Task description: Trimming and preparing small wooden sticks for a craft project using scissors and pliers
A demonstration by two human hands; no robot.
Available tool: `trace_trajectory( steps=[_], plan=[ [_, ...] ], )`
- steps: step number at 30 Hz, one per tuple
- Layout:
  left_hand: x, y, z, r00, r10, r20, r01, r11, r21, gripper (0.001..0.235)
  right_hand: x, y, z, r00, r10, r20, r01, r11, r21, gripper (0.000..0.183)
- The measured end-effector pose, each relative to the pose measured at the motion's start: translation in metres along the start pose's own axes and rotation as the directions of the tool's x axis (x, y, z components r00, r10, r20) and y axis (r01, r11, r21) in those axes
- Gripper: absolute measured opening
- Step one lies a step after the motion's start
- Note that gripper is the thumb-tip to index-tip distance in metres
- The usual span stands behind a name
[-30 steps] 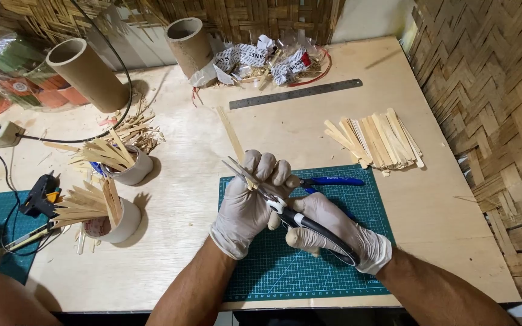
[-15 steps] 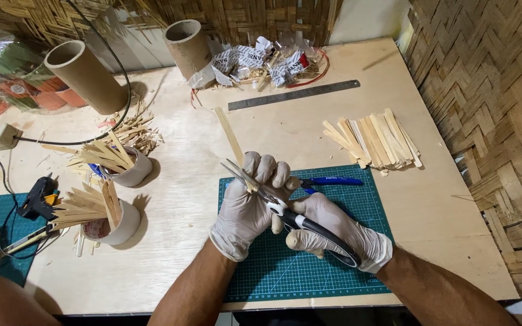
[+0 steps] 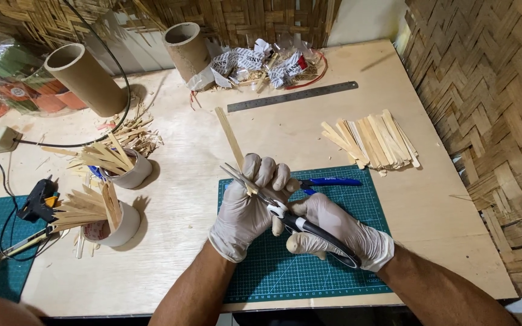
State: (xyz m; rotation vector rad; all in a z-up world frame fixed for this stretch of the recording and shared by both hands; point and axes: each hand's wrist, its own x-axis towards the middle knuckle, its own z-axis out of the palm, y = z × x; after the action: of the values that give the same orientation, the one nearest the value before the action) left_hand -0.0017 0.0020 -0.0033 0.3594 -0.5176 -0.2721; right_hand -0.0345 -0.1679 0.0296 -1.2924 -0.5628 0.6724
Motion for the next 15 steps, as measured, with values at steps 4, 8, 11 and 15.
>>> trace_trajectory(
  steps=[4, 8, 11, 15],
  plan=[
    [0.001, 0.003, 0.003, 1.0, -0.007, -0.012, 0.008, 1.0, 0.022, 0.032, 0.001, 0.006, -0.004, 1.0, 0.009, 0.009, -0.009, 1.0, -0.006, 0.038],
    [0.0, 0.004, 0.001, 0.998, -0.01, -0.067, 0.013, 0.999, 0.048, 0.031, 0.001, 0.004, -0.008, 0.995, 0.074, 0.066, -0.077, 0.996, 0.041, 0.047],
    [0.003, 0.009, 0.017, 0.992, -0.005, -0.123, 0.018, 0.994, 0.109, 0.03, 0.002, -0.011, -0.006, 0.988, 0.053, 0.143, -0.062, 0.996, 0.062, 0.062],
    [0.005, 0.015, 0.009, 0.955, -0.01, -0.298, 0.043, 0.994, 0.104, 0.021, -0.002, -0.045, 0.0, 0.958, 0.024, 0.286, -0.041, 0.998, 0.055, 0.085]
  ],
)
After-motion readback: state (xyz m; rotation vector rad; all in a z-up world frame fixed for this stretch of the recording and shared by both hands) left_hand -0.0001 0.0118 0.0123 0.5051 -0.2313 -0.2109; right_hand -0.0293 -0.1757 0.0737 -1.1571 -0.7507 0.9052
